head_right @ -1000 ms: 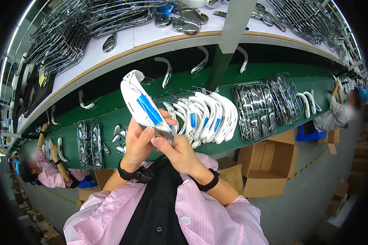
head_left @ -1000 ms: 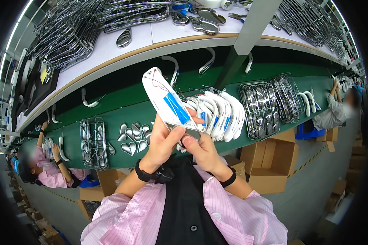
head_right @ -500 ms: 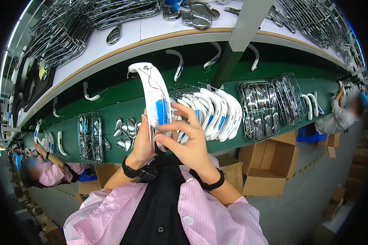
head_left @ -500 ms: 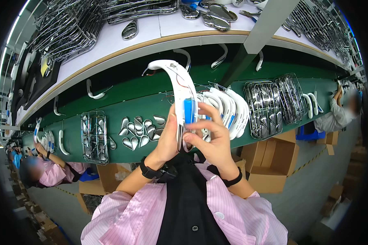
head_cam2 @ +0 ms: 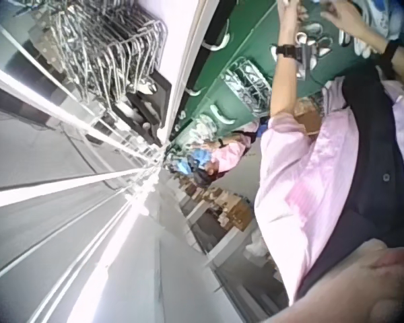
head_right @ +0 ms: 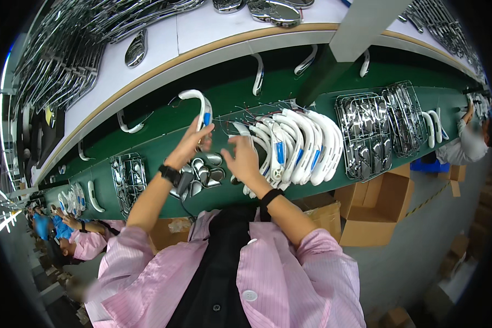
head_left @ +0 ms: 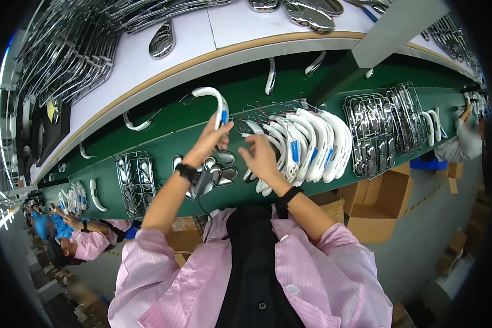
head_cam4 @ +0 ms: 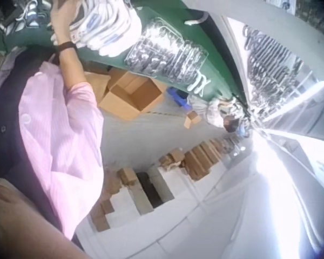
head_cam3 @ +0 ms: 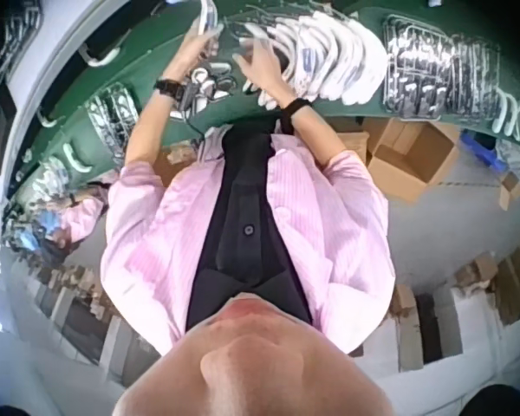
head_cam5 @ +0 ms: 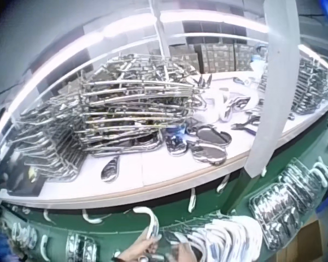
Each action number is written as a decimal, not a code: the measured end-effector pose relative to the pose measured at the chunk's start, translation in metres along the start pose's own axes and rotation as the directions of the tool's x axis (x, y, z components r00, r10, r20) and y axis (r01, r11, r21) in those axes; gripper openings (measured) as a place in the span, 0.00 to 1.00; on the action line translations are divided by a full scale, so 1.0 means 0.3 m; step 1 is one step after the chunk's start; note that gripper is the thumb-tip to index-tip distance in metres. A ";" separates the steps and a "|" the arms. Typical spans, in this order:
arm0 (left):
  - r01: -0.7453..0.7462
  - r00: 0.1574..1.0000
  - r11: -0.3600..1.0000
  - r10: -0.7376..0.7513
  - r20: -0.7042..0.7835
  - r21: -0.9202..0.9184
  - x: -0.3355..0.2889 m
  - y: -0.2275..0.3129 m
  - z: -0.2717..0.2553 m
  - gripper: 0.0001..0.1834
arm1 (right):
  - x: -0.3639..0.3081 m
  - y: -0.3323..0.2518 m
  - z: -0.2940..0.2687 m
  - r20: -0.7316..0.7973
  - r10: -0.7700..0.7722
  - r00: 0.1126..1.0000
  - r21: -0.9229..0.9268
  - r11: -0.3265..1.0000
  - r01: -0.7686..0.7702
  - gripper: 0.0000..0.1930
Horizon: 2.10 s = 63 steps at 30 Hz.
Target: The worker is picking up metal frame components and small chrome-finished inserts, then pressing the inserts into the frames to assemble a rack or basket structure on a factory production line.
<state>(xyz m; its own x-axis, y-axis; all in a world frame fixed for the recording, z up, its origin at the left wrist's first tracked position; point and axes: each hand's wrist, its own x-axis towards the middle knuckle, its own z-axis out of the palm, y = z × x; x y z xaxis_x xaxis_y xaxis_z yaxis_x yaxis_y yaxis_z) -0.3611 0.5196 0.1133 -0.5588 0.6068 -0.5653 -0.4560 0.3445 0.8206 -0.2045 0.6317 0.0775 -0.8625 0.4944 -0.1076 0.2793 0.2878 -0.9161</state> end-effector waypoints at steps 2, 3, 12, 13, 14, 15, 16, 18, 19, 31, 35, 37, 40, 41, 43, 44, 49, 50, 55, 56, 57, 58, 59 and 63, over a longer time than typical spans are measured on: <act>0.005 0.998 0.960 0.012 -0.058 0.279 0.143 -0.042 -0.128 0.40 | -0.021 0.095 0.121 0.123 -0.091 0.988 -0.178 0.978 0.112 0.17; 0.010 0.999 0.958 0.004 -0.049 0.285 0.216 -0.059 -0.168 0.40 | -0.034 0.133 0.181 0.259 -0.163 0.952 -0.341 0.907 0.249 0.16; 0.123 0.767 0.318 0.571 -0.294 0.940 0.511 -0.163 -0.145 0.44 | 0.003 0.285 0.443 0.196 -0.067 0.978 -0.552 0.817 0.167 0.14; -0.052 0.737 0.339 0.647 -0.193 0.939 0.461 -0.159 -0.078 0.40 | -0.005 0.273 0.403 0.186 -0.057 0.981 -0.558 0.816 0.153 0.14; -0.191 0.709 0.344 0.696 -0.113 0.920 0.381 -0.143 -0.007 0.33 | -0.016 0.211 0.338 0.331 0.034 0.943 -0.474 0.870 0.135 0.16; -0.368 0.771 0.442 0.637 0.002 0.818 0.293 -0.117 0.065 0.25 | -0.034 0.153 0.269 0.471 0.107 0.875 -0.390 0.915 0.099 0.18; -0.318 0.936 0.744 0.346 0.068 0.588 0.198 -0.082 0.149 0.20 | -0.078 0.131 0.206 0.505 0.052 0.862 -0.334 0.932 0.139 0.20; -0.162 0.947 0.894 0.021 0.322 0.418 0.112 -0.160 0.250 0.20 | -0.140 0.022 0.034 0.601 0.166 0.781 -0.333 0.941 0.056 0.20; -0.002 0.939 0.936 -0.120 0.324 0.353 0.105 -0.229 0.305 0.20 | -0.187 0.003 -0.044 0.568 0.173 0.805 -0.335 0.942 0.034 0.19; 0.157 0.957 0.906 -0.040 0.289 -0.393 -0.116 -0.127 0.450 0.19 | -0.449 -0.120 -0.598 -0.100 0.091 0.991 0.132 0.988 -0.077 0.23; -0.004 0.963 0.898 0.122 0.241 -0.439 -0.285 0.055 0.441 0.20 | -0.386 -0.268 -0.526 -0.275 -0.124 0.953 0.050 0.988 0.143 0.29; -0.078 0.951 0.831 0.227 0.209 -0.550 -0.337 0.089 0.458 0.23 | -0.350 -0.333 -0.503 -0.309 -0.250 0.918 -0.022 0.966 0.256 0.28; -0.186 0.911 0.762 0.370 0.182 -0.620 -0.437 0.154 0.506 0.31 | -0.346 -0.411 -0.480 -0.335 -0.379 0.863 -0.096 0.924 0.369 0.25; -0.249 0.912 0.758 0.393 0.117 -0.603 -0.470 0.172 0.527 0.30 | -0.348 -0.430 -0.476 -0.312 -0.403 0.860 -0.121 0.915 0.385 0.25; -0.337 0.893 0.732 0.447 0.044 -0.592 -0.493 0.177 0.528 0.30 | -0.348 -0.449 -0.469 -0.286 -0.440 0.851 -0.142 0.898 0.416 0.27; -0.346 0.891 0.726 0.453 0.035 -0.594 -0.499 0.176 0.526 0.30 | -0.352 -0.456 -0.468 -0.280 -0.448 0.849 -0.144 0.894 0.424 0.27; -0.479 0.849 0.757 0.528 -0.017 -0.445 -0.526 0.170 0.521 0.30 | -0.378 -0.456 -0.470 -0.211 -0.450 0.868 -0.102 0.893 0.438 0.30; -0.507 0.839 0.762 0.544 -0.026 -0.402 -0.530 0.171 0.521 0.30 | -0.377 -0.455 -0.469 -0.210 -0.451 0.867 -0.103 0.893 0.439 0.30; -0.432 0.849 0.726 0.528 0.032 -0.534 -0.553 0.174 0.505 0.28 | -0.394 -0.522 -0.470 -0.331 -0.164 0.929 0.293 0.918 0.266 0.18; -0.438 0.830 0.697 0.557 0.043 -0.568 -0.554 0.172 0.506 0.28 | -0.393 -0.503 -0.475 -0.332 -0.162 0.929 0.293 0.918 0.265 0.18; -0.431 0.825 0.689 0.562 0.054 -0.582 -0.560 0.178 0.509 0.27 | -0.389 -0.467 -0.486 -0.135 -0.055 0.989 0.319 0.943 0.096 0.16; -0.428 0.826 0.692 0.560 0.058 -0.581 -0.568 0.183 0.515 0.27 | -0.385 -0.445 -0.492 0.067 0.059 0.996 0.310 0.948 -0.077 0.15; -0.457 0.828 0.705 0.561 0.031 -0.542 -0.578 0.188 0.524 0.26 | -0.379 -0.435 -0.486 0.185 0.037 0.982 0.307 0.947 -0.093 0.16; -0.518 0.808 0.713 0.589 0.003 -0.472 -0.594 0.209 0.536 0.25 | -0.385 -0.471 -0.471 0.339 -0.073 0.938 0.593 0.791 -0.153 0.16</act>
<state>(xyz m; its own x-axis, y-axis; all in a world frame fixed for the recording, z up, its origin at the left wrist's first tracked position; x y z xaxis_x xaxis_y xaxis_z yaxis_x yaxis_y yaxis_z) -0.1789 0.5482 0.2791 -0.7182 0.6953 0.0266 -0.3627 -0.4067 0.8385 -0.0847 0.6500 0.2739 -0.9724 0.1646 -0.1655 0.1029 -0.3342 -0.9369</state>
